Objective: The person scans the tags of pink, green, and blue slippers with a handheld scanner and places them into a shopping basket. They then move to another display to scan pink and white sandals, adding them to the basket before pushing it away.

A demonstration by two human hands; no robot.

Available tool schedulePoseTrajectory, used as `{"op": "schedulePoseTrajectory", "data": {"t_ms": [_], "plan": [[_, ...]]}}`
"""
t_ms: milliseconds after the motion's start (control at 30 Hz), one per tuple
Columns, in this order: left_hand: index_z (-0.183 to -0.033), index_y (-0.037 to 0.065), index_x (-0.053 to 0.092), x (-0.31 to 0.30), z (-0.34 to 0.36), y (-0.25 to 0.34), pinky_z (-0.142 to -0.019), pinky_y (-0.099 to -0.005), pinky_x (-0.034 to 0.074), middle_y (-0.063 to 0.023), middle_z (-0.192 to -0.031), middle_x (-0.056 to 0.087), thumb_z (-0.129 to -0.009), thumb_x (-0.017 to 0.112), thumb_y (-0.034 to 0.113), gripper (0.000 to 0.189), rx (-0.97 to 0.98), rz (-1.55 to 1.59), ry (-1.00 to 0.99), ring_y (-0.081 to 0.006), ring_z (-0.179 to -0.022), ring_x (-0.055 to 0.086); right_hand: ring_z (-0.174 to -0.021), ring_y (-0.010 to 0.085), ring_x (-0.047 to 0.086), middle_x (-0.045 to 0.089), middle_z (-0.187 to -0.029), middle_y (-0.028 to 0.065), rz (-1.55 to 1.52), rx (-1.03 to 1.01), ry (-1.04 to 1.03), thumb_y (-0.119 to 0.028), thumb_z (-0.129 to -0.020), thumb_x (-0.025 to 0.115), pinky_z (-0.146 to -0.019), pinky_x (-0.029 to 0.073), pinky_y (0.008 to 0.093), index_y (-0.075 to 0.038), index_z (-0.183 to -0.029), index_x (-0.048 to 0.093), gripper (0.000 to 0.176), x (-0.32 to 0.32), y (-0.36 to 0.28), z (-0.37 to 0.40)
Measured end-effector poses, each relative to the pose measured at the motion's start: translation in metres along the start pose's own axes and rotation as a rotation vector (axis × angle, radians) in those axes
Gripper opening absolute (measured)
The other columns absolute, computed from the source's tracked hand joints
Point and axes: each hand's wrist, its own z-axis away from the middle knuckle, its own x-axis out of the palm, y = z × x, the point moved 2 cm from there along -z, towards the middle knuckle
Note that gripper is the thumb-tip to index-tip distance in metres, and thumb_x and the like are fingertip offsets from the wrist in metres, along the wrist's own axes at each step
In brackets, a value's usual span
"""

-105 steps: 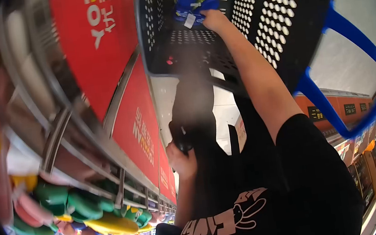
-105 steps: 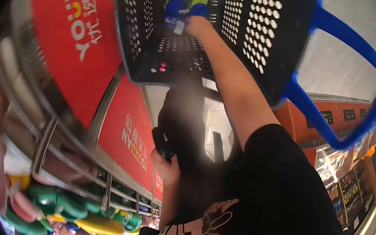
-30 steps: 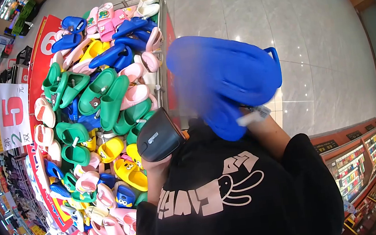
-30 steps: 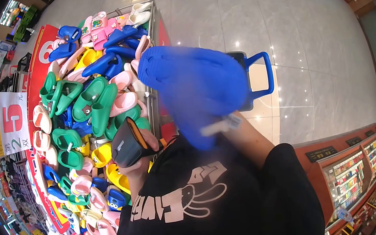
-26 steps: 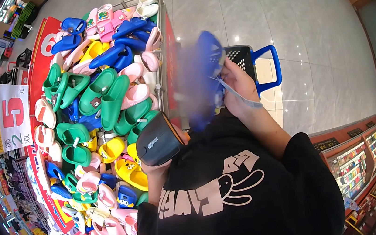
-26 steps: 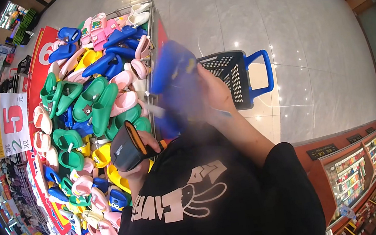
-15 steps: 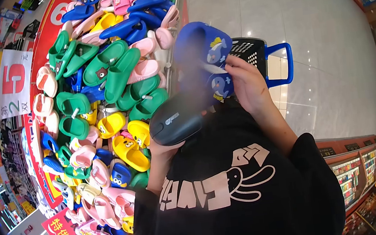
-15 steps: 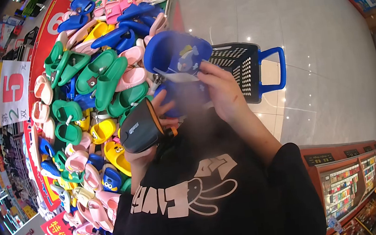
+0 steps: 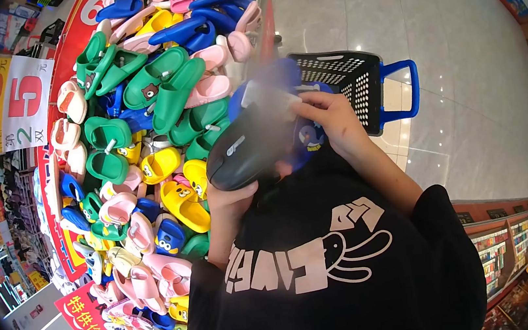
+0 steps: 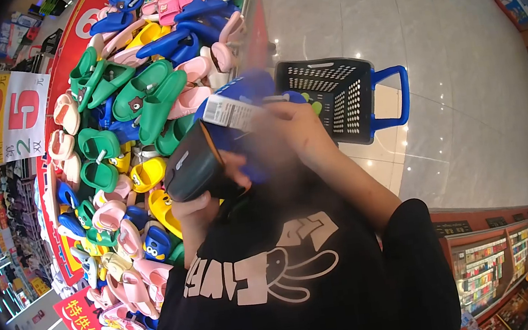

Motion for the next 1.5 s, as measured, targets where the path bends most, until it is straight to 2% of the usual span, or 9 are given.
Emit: {"op": "schedulePoseTrajectory", "data": {"t_ms": [33, 100, 200, 400, 600, 1200, 1233, 1400, 1500], "plan": [[-0.125, -0.010, 0.048, 0.006, -0.001, 0.011, -0.080, -0.0472, 0.054, -0.0330, -0.117, 0.058, -0.062, 0.071, 0.018, 0.072, 0.003, -0.004, 0.000, -0.0407, -0.094, 0.065, -0.077, 0.0094, 0.060, 0.068, -0.086, 0.0042, 0.010, -0.009, 0.044, -0.014, -0.088, 0.070, -0.071, 0.047, 0.0230, 0.005, -0.104, 0.070, 0.026, -0.005, 0.007, -0.004], [-0.121, -0.003, 0.056, 0.019, -0.003, 0.029, -0.087, -0.0380, 0.052, -0.0142, -0.105, 0.067, -0.067, 0.070, -0.008, 0.056, -0.099, -0.023, -0.057, -0.0275, -0.097, 0.066, -0.077, 0.0094, 0.060, 0.068, -0.087, 0.0042, 0.128, -0.087, 0.108, -0.014, -0.087, 0.071, -0.071, 0.047, 0.0224, 0.006, -0.105, 0.069, 0.027, -0.014, 0.013, -0.008], [-0.111, -0.003, 0.061, 0.026, 0.004, 0.037, -0.078, -0.0341, 0.053, -0.0102, -0.093, 0.069, -0.076, 0.067, -0.004, 0.035, -0.163, -0.455, 0.151, -0.0226, -0.085, 0.067, -0.076, 0.0090, 0.059, 0.068, -0.086, 0.0039, 0.284, -0.192, 0.208, -0.017, -0.084, 0.075, -0.069, 0.047, 0.0220, 0.006, -0.107, 0.069, 0.033, -0.021, 0.011, -0.009], [-0.108, -0.001, 0.062, 0.026, 0.005, 0.042, -0.075, -0.0346, 0.052, -0.0135, -0.089, 0.068, -0.070, 0.073, 0.004, 0.040, 0.186, -0.959, 0.093, -0.0275, -0.082, 0.068, -0.065, 0.0135, 0.061, 0.065, -0.072, 0.0112, 0.778, -0.478, 0.341, -0.021, -0.084, 0.074, -0.060, 0.047, 0.0282, 0.001, -0.101, 0.072, 0.028, -0.024, -0.015, 0.004], [-0.106, 0.001, 0.064, 0.031, 0.001, 0.060, -0.074, -0.0388, 0.052, -0.0185, -0.091, 0.066, -0.064, 0.071, 0.010, 0.044, 0.145, -1.366, -0.036, -0.0374, -0.084, 0.065, -0.053, 0.0181, 0.052, 0.056, -0.060, 0.0096, 0.817, -0.469, 0.233, -0.021, -0.086, 0.069, -0.051, 0.039, 0.0332, -0.002, -0.091, 0.074, 0.020, -0.027, -0.024, 0.013], [-0.092, 0.004, 0.065, 0.026, 0.002, 0.052, -0.068, -0.0460, 0.049, -0.0177, -0.080, 0.063, -0.061, 0.069, 0.015, 0.033, 0.111, -1.472, -0.149, -0.0390, -0.077, 0.063, -0.054, 0.0208, 0.053, 0.054, -0.059, 0.0080, 0.989, -0.595, 0.204, -0.020, -0.084, 0.070, -0.052, 0.041, 0.0334, -0.005, -0.085, 0.074, 0.015, -0.029, -0.019, 0.020], [-0.100, 0.004, 0.067, 0.026, 0.003, 0.051, -0.070, -0.0403, 0.051, -0.0186, -0.086, 0.065, -0.060, 0.072, 0.013, 0.041, 0.134, -1.492, -0.159, -0.0364, -0.080, 0.065, -0.054, 0.0206, 0.052, 0.053, -0.059, 0.0081, 0.969, -0.610, 0.191, -0.018, -0.084, 0.070, -0.052, 0.040, 0.0331, -0.004, -0.084, 0.073, 0.014, -0.029, -0.018, 0.019], [-0.095, 0.004, 0.065, 0.028, 0.010, 0.063, -0.069, -0.0424, 0.050, -0.0179, -0.086, 0.063, -0.063, 0.071, 0.012, 0.034, 0.059, -1.424, -0.026, -0.0379, -0.079, 0.063, -0.057, 0.0144, 0.054, 0.058, -0.064, 0.0082, 0.930, -0.461, 0.192, -0.017, -0.085, 0.071, -0.055, 0.041, 0.0290, 0.000, -0.090, 0.073, 0.018, -0.030, -0.012, 0.011], [-0.099, 0.004, 0.062, 0.018, 0.018, 0.064, -0.077, -0.0458, 0.048, -0.0189, -0.087, 0.064, -0.069, 0.066, 0.012, 0.031, -0.008, -1.258, -0.038, -0.0378, -0.086, 0.063, -0.068, 0.0111, 0.058, 0.066, -0.074, 0.0068, 0.845, -0.130, 0.129, -0.021, -0.086, 0.070, -0.062, 0.044, 0.0260, 0.003, -0.094, 0.072, 0.025, -0.045, 0.011, -0.015]]}}
